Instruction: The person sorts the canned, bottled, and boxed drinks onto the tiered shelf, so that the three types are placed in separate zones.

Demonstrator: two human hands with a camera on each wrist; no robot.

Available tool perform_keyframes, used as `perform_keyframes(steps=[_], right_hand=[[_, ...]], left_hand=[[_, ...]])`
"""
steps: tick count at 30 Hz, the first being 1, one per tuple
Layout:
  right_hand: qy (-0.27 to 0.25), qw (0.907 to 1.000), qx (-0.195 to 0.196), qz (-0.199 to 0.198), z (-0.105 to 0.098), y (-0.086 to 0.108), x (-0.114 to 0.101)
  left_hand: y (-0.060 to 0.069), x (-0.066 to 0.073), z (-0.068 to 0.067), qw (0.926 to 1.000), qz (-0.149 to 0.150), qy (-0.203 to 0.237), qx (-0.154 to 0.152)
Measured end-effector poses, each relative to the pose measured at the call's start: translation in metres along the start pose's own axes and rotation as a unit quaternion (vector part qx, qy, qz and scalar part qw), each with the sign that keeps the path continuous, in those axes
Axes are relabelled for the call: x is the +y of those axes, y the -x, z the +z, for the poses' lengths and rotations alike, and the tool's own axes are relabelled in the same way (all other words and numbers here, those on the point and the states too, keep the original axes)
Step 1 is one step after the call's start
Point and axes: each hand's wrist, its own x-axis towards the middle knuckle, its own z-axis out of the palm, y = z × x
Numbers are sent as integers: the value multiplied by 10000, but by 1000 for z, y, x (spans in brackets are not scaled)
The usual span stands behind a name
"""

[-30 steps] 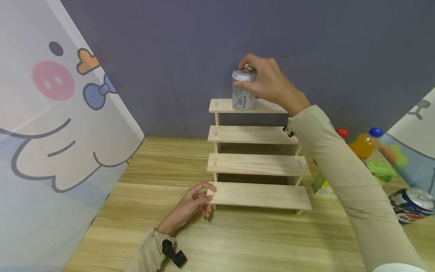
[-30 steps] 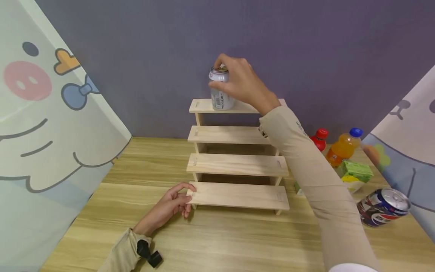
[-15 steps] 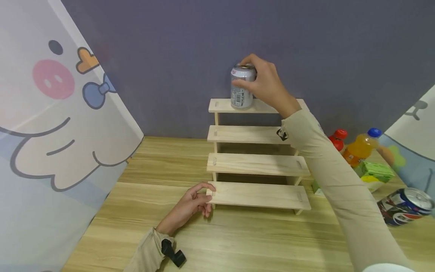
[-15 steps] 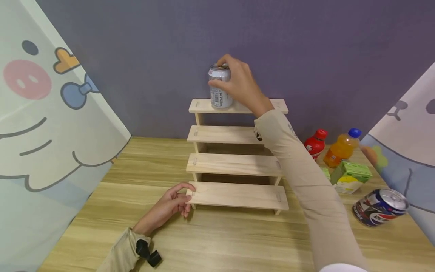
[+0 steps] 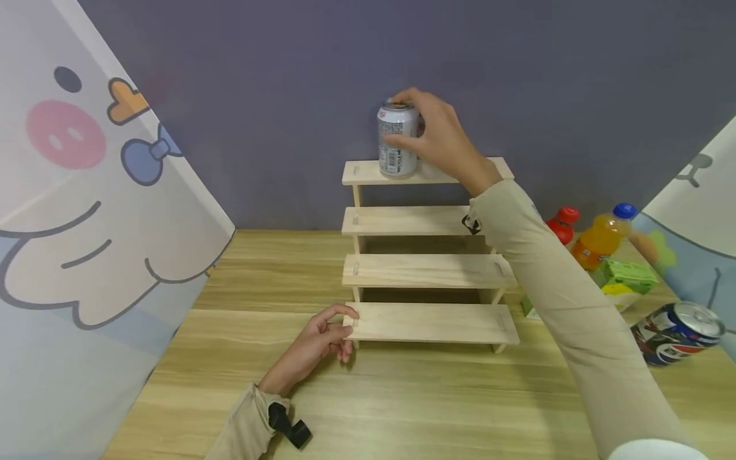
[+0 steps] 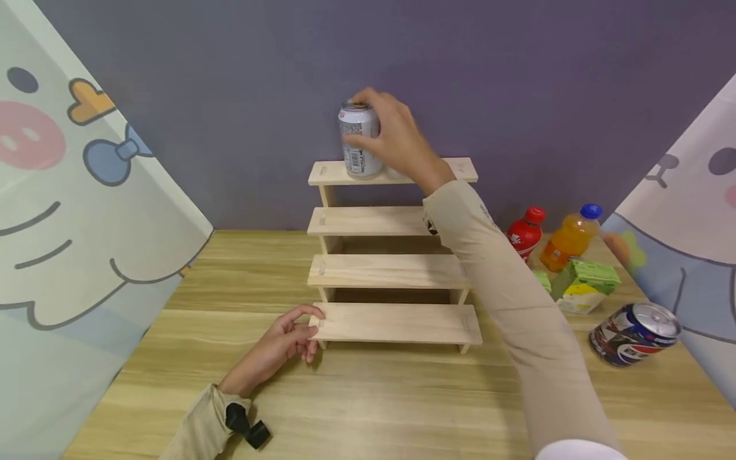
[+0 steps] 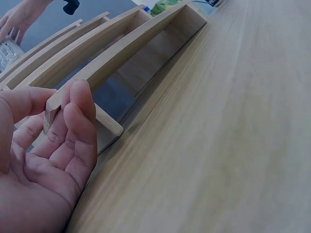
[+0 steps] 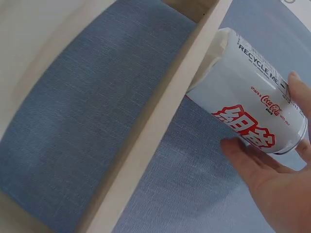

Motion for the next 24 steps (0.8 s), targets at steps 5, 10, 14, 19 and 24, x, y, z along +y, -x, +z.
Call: perform_keyframes(steps=[5,10,14,19,24], right_hand=[[382,9989,15,-254,1,12,2],[631,9963,228,-529,-4,23,0],[636,9954,390,-597,-7,30,-1],[703,9933,478,-786,-7,41,0],[758,9899,535,-1070,-11,56,-1]], left_hand=[[5,0,-1,10000,-63,-2,6],[5,1,-2,10000,-61,-16,-14],[5,1,-4,10000,-86,-30,21],[5,0,-7,9999,-110,59,-16],[8,-1,-9,9999,-25,100,-2]])
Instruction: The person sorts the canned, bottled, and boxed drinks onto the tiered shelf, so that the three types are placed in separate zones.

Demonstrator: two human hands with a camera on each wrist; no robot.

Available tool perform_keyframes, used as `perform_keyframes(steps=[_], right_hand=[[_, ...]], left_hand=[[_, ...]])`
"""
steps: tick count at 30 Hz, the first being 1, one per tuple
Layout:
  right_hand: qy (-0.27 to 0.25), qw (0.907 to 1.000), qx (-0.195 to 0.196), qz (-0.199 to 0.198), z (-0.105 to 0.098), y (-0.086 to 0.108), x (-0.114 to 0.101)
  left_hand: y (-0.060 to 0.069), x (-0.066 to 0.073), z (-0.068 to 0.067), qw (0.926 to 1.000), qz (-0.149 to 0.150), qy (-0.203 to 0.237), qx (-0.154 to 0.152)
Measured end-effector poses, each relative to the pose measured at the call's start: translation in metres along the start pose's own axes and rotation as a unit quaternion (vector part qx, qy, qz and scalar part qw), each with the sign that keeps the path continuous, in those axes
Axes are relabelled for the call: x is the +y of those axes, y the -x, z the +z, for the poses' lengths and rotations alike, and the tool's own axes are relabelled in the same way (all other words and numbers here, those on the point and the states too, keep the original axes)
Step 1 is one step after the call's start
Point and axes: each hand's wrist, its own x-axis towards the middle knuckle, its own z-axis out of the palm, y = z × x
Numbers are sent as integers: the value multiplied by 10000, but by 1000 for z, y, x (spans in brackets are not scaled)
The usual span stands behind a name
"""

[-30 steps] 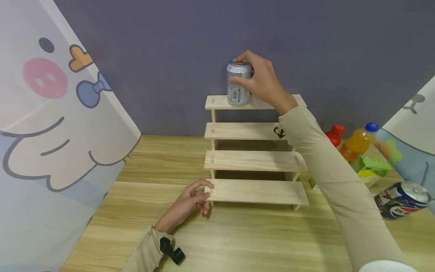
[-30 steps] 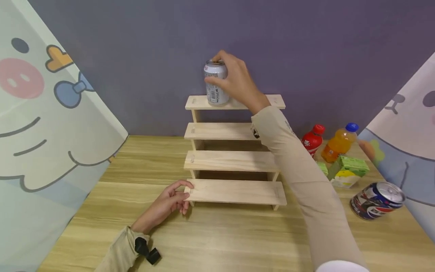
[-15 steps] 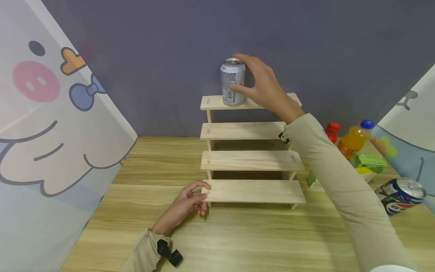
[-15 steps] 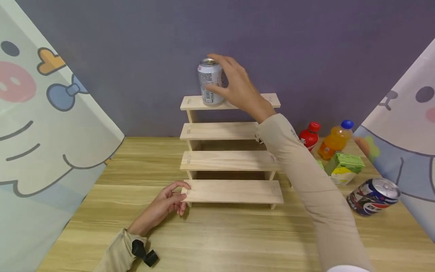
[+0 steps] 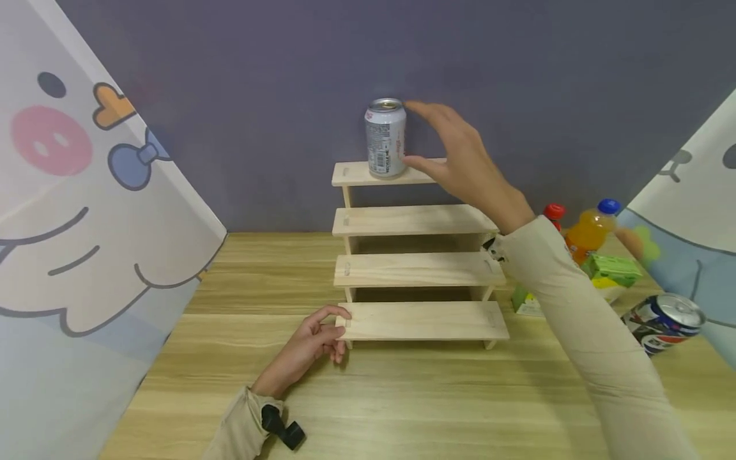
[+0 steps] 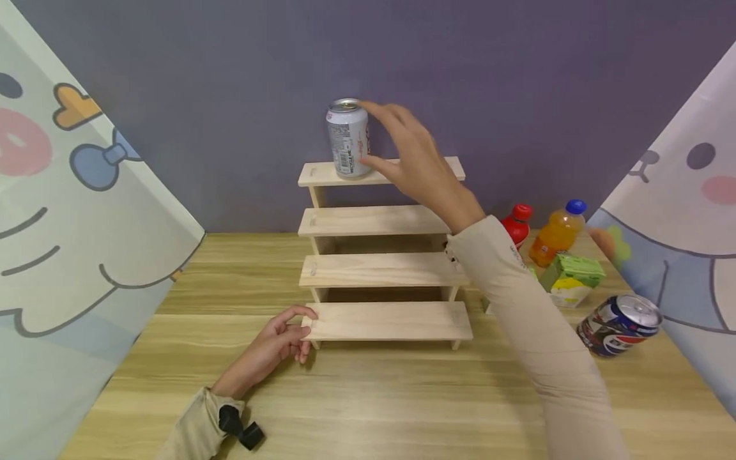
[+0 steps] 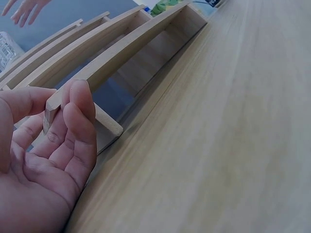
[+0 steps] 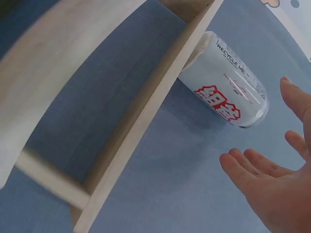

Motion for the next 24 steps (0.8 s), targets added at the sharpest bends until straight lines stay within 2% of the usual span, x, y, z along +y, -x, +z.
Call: perform_keyframes(steps=[7,13,18,24], right_hand=[[203,9997,79,-60,-18,31,-6],[496,9987,87,-104,-35,63,-10],[606,9982,-38,17,-46,93,-11],[741,9970,-149,157,-55,123,-11]], left_hand=[[2,6,-4,9999,35,-96,9],[1,3,-4,10000,58,-19,3],[-1,1,-4,10000,1,-56,21],[-5,2,-3,9999,84,-120,-1]])
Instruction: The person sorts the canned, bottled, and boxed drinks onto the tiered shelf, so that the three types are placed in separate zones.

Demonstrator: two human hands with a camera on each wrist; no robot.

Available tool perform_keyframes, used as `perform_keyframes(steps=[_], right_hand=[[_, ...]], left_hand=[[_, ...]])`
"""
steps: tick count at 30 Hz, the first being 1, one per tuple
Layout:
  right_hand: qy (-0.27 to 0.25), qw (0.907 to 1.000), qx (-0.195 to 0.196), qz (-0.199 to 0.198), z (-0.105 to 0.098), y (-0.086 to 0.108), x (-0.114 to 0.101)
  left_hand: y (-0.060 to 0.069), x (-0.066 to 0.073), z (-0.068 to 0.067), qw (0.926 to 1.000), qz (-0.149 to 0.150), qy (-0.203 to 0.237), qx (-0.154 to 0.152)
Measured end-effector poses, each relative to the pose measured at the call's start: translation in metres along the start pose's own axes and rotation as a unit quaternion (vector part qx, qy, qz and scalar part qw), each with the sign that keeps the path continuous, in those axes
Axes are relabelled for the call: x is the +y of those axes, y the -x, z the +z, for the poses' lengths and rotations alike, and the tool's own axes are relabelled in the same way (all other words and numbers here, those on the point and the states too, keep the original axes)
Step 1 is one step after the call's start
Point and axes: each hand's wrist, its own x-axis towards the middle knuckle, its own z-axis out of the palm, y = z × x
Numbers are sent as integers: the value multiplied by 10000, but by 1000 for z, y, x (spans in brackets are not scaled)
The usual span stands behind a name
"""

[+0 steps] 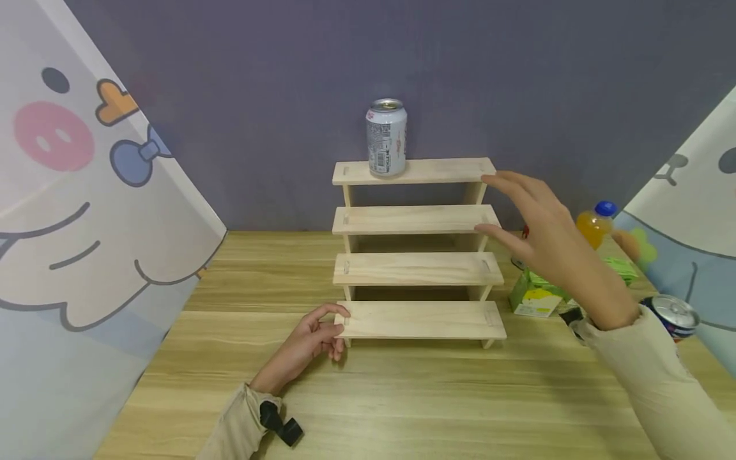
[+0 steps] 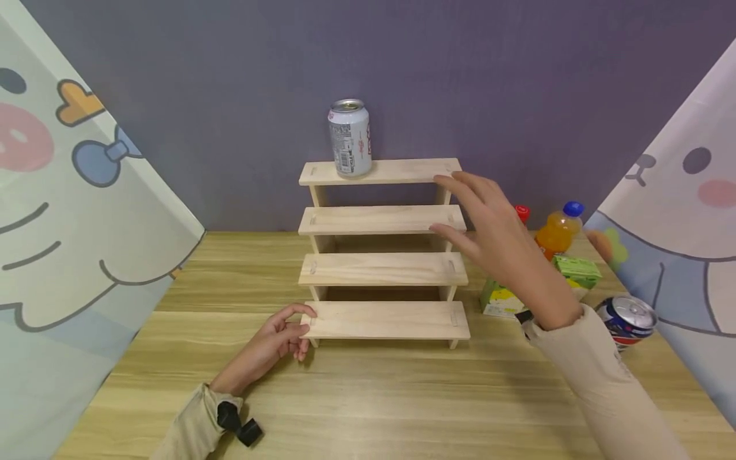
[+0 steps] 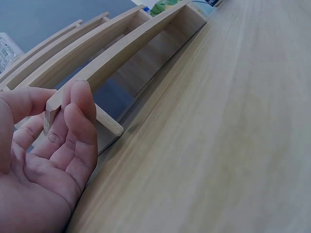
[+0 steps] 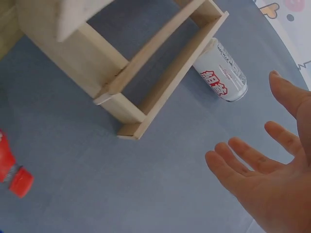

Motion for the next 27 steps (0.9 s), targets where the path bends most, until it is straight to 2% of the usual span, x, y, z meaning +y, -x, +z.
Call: perform_keyframes(steps=[7,16,21,27], right_hand=[[19,9977,-243,626,-3,36,3],[58,9838,-912,1545,-5,69,23],[158,9789,-1162,1673,-3,78,36],[345,9702,-1745,1649,6,85,53]], left_hand=[[0,-1,1,10000,-67,35,-12],[-1,-2,4,9999,-155,11,31],[-1,-1,4,9999,-154,44,33],[0,3,1,9999,-135,-52,59]])
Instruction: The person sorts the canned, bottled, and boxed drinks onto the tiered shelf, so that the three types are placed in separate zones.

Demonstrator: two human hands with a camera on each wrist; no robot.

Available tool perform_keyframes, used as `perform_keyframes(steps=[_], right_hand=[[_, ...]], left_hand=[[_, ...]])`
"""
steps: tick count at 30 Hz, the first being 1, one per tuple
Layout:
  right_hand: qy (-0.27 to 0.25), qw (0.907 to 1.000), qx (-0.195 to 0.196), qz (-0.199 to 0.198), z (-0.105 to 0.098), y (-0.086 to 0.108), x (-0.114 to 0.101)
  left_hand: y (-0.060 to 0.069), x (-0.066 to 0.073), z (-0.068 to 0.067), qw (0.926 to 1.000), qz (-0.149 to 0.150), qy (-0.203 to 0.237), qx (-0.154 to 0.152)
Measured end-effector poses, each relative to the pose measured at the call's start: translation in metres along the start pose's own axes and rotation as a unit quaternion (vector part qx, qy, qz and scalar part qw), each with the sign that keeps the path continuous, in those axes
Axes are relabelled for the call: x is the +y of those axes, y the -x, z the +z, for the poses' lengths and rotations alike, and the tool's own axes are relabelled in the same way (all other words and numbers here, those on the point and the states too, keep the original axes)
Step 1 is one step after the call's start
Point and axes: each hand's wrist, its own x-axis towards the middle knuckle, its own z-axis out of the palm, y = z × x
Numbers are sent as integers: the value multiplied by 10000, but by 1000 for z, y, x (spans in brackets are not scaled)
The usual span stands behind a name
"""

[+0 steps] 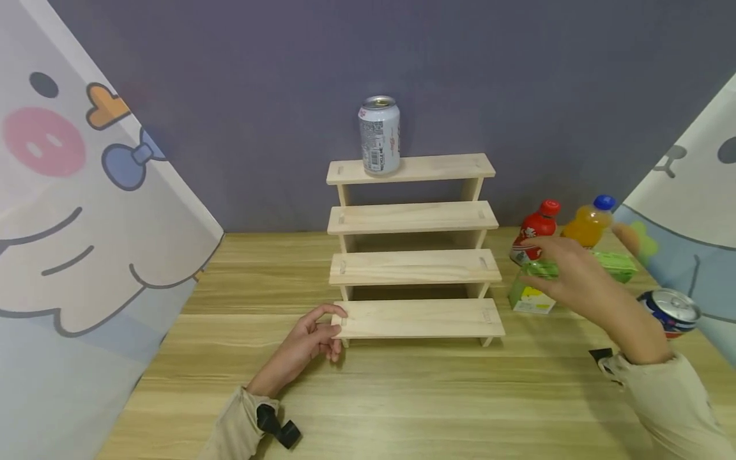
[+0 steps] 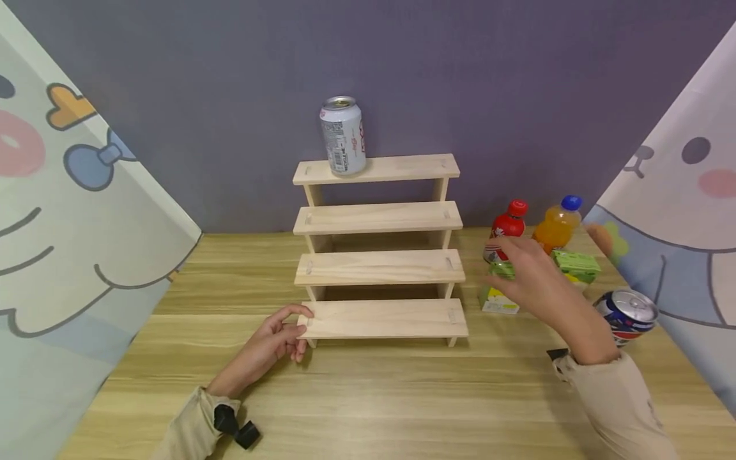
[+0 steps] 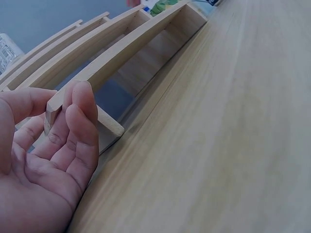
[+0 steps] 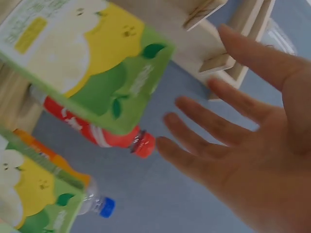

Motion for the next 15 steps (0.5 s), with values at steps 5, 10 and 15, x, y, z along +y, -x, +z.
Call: perform_keyframes(steps=[5,10,15], right_hand=[[80,9987,-489,-77,7,-1,16],[-113,9929,-1163,222,11,0,28],[-109,9910,-1320,215,16,1,37]], left_hand=[[3,1,-2,10000,3,-48,-1],[2,0,-2,10000,13,3,-15],[1,-1,-1,10000,38,-1,-19]])
